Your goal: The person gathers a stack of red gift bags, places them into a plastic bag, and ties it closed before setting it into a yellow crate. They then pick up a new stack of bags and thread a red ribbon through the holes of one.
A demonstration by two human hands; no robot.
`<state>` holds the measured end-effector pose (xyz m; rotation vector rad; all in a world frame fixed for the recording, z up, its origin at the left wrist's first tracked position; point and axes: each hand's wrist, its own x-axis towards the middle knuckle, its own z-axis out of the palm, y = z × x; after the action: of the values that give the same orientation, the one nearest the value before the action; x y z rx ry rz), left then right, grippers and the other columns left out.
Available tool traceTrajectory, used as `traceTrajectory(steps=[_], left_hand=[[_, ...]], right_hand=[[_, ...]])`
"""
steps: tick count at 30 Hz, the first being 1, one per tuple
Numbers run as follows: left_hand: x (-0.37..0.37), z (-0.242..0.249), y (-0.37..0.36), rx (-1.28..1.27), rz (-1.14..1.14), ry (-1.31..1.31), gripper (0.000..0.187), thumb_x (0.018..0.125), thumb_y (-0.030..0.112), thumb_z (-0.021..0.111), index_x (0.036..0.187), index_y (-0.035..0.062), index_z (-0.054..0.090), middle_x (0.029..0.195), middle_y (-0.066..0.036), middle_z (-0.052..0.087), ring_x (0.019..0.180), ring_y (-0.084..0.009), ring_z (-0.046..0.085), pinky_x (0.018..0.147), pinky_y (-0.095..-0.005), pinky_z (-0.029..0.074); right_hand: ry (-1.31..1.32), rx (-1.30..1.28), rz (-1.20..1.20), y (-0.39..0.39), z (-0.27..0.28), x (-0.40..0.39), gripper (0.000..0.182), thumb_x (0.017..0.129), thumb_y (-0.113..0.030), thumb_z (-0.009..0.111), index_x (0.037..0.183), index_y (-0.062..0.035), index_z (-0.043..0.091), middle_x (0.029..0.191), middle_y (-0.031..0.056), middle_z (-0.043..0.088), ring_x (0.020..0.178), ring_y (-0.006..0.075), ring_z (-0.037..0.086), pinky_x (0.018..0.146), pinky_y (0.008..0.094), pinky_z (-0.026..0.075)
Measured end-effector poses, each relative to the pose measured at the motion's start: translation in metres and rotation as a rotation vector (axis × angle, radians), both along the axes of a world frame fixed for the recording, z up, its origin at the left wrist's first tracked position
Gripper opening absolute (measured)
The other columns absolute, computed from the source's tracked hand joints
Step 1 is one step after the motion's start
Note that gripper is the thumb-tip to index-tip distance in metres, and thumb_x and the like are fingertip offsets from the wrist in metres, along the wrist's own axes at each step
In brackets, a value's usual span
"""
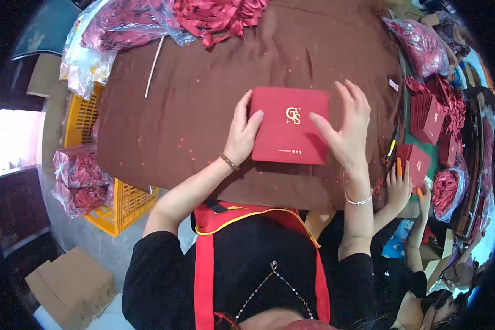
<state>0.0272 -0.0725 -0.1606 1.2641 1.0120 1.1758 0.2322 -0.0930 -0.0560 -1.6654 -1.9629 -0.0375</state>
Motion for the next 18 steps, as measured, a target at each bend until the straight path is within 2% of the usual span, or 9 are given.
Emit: traceTrajectory(steps=[4, 7, 10, 11, 12, 13, 15, 16, 18], left_hand=[[-0.003, -0.011, 0.002, 0.006, 0.014, 0.054, 0.053, 0.089, 0.019, 0.050, 0.132, -0.0033, 0.028, 0.132, -0.018, 0.036, 0.125, -0.0243, 0.034, 0.104, -0.0327, 0.026], [-0.012, 0.000, 0.005, 0.014, -0.029, 0.176, 0.052, 0.088, 0.019, 0.051, 0.131, -0.0023, 0.031, 0.132, -0.019, 0.037, 0.124, -0.0256, 0.036, 0.103, -0.0330, 0.027], [-0.022, -0.005, 0.015, -0.090, -0.069, 0.118, 0.044, 0.089, 0.022, 0.051, 0.126, 0.0000, 0.041, 0.121, -0.017, 0.049, 0.116, -0.0259, 0.045, 0.098, -0.0334, 0.034], [-0.028, -0.014, 0.023, -0.106, -0.075, 0.042, 0.036, 0.089, 0.023, 0.050, 0.117, -0.0014, 0.050, 0.111, -0.017, 0.056, 0.107, -0.0250, 0.052, 0.092, -0.0330, 0.039], [-0.036, 0.016, 0.030, -0.126, -0.109, 0.084, 0.031, 0.089, 0.021, 0.050, 0.108, -0.0026, 0.054, 0.106, -0.016, 0.059, 0.100, -0.0244, 0.056, 0.086, -0.0326, 0.043], [-0.042, 0.012, 0.047, 0.181, 0.022, 0.369, 0.027, 0.088, 0.019, 0.051, 0.102, -0.0031, 0.056, 0.103, -0.016, 0.059, 0.095, -0.0239, 0.057, 0.082, -0.0319, 0.045], [-0.050, 0.015, 0.091, 0.576, 0.181, 0.601, 0.020, 0.082, 0.013, 0.054, 0.098, 0.0028, 0.058, 0.103, -0.015, 0.058, 0.097, -0.0294, 0.055, 0.086, -0.0358, 0.042], [-0.054, 0.007, 0.115, 0.638, 0.238, 0.675, 0.023, 0.080, 0.013, 0.054, 0.101, 0.0060, 0.058, 0.107, -0.014, 0.057, 0.101, -0.0319, 0.051, 0.088, -0.0406, 0.039], [-0.054, -0.004, 0.155, 0.626, 0.375, 1.062, 0.038, 0.077, 0.022, 0.058, 0.113, 0.0109, 0.052, 0.121, -0.011, 0.047, 0.111, -0.0317, 0.041, 0.087, -0.0464, 0.035]], right_hand=[[-0.141, -0.015, 0.225, 0.031, -0.006, -0.033, 0.068, 0.070, -0.046, 0.066, 0.118, -0.0021, 0.049, 0.123, 0.0158, 0.044, 0.118, 0.0344, 0.036, 0.099, 0.0463, 0.028], [-0.196, -0.028, 0.225, 0.041, -0.040, -0.039, 0.065, 0.068, -0.049, 0.066, 0.112, -0.0021, 0.054, 0.114, 0.0146, 0.048, 0.111, 0.0314, 0.041, 0.094, 0.0450, 0.033], [-0.095, -0.054, 0.232, 0.040, -0.056, -0.040, 0.063, 0.066, -0.048, 0.068, 0.107, -0.0017, 0.055, 0.108, 0.0128, 0.050, 0.102, 0.0308, 0.046, 0.089, 0.0433, 0.036], [-0.073, -0.007, 0.224, 0.039, -0.057, -0.040, 0.063, 0.065, -0.046, 0.070, 0.107, -0.0016, 0.055, 0.105, 0.0120, 0.050, 0.098, 0.0302, 0.047, 0.087, 0.0426, 0.037], [-0.064, 0.007, 0.222, 0.037, -0.056, -0.040, 0.063, 0.064, -0.043, 0.071, 0.109, -0.0024, 0.054, 0.106, 0.0113, 0.049, 0.098, 0.0297, 0.046, 0.087, 0.0416, 0.037], [-0.054, 0.019, 0.218, 0.036, -0.056, -0.040, 0.063, 0.063, -0.040, 0.073, 0.110, -0.0032, 0.054, 0.106, 0.0106, 0.049, 0.099, 0.0291, 0.045, 0.087, 0.0405, 0.037], [-0.060, 0.042, 0.213, 0.035, -0.054, -0.042, 0.064, 0.062, -0.040, 0.074, 0.110, -0.0036, 0.054, 0.103, 0.0094, 0.048, 0.096, 0.0278, 0.045, 0.085, 0.0400, 0.036], [-0.071, 0.050, 0.211, 0.035, -0.053, -0.042, 0.064, 0.061, -0.040, 0.074, 0.110, -0.0037, 0.055, 0.102, 0.0090, 0.048, 0.094, 0.0274, 0.045, 0.084, 0.0398, 0.036], [-0.073, 0.045, 0.204, 0.036, -0.054, -0.042, 0.063, 0.063, -0.044, 0.072, 0.108, -0.0037, 0.054, 0.100, 0.0093, 0.049, 0.094, 0.0269, 0.046, 0.083, 0.0400, 0.036]])
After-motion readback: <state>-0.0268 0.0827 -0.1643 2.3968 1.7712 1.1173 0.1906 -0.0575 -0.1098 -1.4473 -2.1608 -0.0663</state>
